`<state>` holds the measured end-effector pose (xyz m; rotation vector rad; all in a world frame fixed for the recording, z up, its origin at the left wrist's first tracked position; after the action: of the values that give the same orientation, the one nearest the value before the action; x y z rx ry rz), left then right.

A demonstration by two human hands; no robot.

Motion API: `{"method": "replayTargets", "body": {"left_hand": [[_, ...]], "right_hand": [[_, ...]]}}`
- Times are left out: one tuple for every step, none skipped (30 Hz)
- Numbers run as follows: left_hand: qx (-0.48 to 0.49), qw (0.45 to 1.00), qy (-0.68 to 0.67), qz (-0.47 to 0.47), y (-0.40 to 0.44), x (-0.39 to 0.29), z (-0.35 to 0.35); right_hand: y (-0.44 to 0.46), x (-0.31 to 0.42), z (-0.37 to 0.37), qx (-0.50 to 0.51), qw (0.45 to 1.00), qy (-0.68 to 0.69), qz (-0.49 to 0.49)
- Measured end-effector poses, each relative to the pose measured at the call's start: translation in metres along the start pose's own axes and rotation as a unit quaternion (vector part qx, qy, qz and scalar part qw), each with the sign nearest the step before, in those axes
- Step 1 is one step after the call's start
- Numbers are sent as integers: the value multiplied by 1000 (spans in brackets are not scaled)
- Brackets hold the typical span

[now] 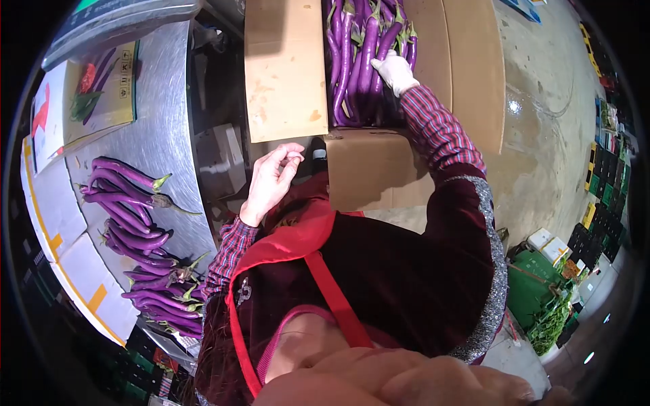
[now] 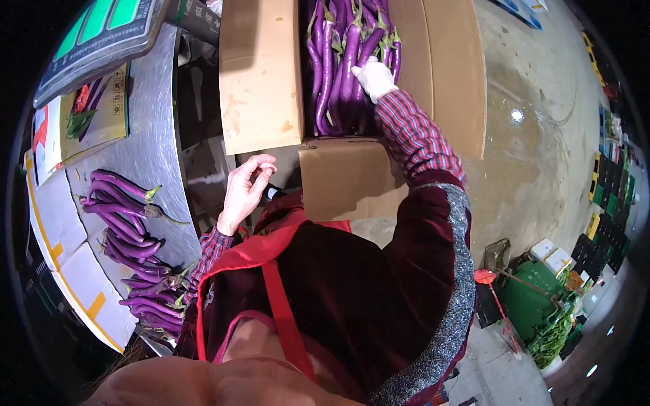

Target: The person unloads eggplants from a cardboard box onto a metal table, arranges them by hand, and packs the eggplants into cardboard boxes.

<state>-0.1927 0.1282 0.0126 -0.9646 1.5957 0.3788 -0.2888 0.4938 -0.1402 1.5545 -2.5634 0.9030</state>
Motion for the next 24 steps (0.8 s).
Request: {"method": "replayTargets", "body": {"left_hand": [[-5,1000,-1,6,3,-1,0],[-10,1000,-2,11,5,-3,-1],[-9,1000,-1,15,11,-5,-2],[-18,1000,-2,22,16,-7,-5],[-28,999,-6,24,18,-8,-4],[-35,999,-9,24,17,-8,-3],[-34,999,-8,25,21,-9,-3],[-31,999,-4,27,22,-11,-5],[-26,999,0,25,22,-14,-6],[-22,1000,3,21,21,-14,-6],[-22,1000,3,13,21,-12,-5],[-25,1000,2,9,21,-11,-5],[-24,1000,1,9,23,-11,-6],[-27,1000,-1,13,24,-11,-7],[-25,1000,-2,13,25,-11,-6],[-25,1000,0,19,25,-11,-6],[-27,999,1,24,26,-11,-5],[-30,999,2,28,26,-10,-4],[-29,999,2,23,25,-9,-3],[-26,1000,-2,11,27,-7,-4],[-22,1000,-5,1,28,-6,-4],[-17,1000,-8,-7,29,-6,-4],[-13,1000,-6,-8,30,-5,-3],[-15,1000,-16,-10,30,-3,-2]], "right_hand": [[7,-2,7,13,1000,0,-14],[3,-4,10,12,1000,0,-12],[-4,-5,12,26,1000,-15,-5],[-9,-4,12,38,999,-31,-1],[-11,-5,11,55,997,-50,3],[-8,-5,7,55,997,-53,3],[0,-3,0,55,997,-59,-9],[8,2,-5,56,996,-63,-22],[13,4,-4,62,995,-66,-33],[20,4,-3,70,995,-64,-32],[28,5,-6,51,995,-78,-35],[30,4,-5,31,995,-87,-35],[27,2,0,35,995,-83,-31],[24,3,0,37,996,-85,-20],[21,4,-3,37,995,-88,-10],[19,3,-5,38,995,-91,1],[14,8,-15,37,995,-92,2],[5,18,-31,22,996,-88,-4],[-5,28,-44,10,996,-84,-10],[-10,35,-51,-2,997,-78,-15],[-10,41,-51,3,997,-75,-13],[-9,47,-51,7,997,-79,-15],[-8,52,-52,8,996,-83,-17],[-7,53,-53,8,996,-88,-18]]}}
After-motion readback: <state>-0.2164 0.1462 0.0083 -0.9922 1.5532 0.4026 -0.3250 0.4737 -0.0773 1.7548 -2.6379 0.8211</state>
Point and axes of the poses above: each hand's wrist, its own y-axis towards the middle knuckle, its own z-axis out of the palm, x = y × z, the point moved 6 cm from there along y, towards the middle knuckle, and after that the axes turned 4 degrees about x, right-handed, at the moved point
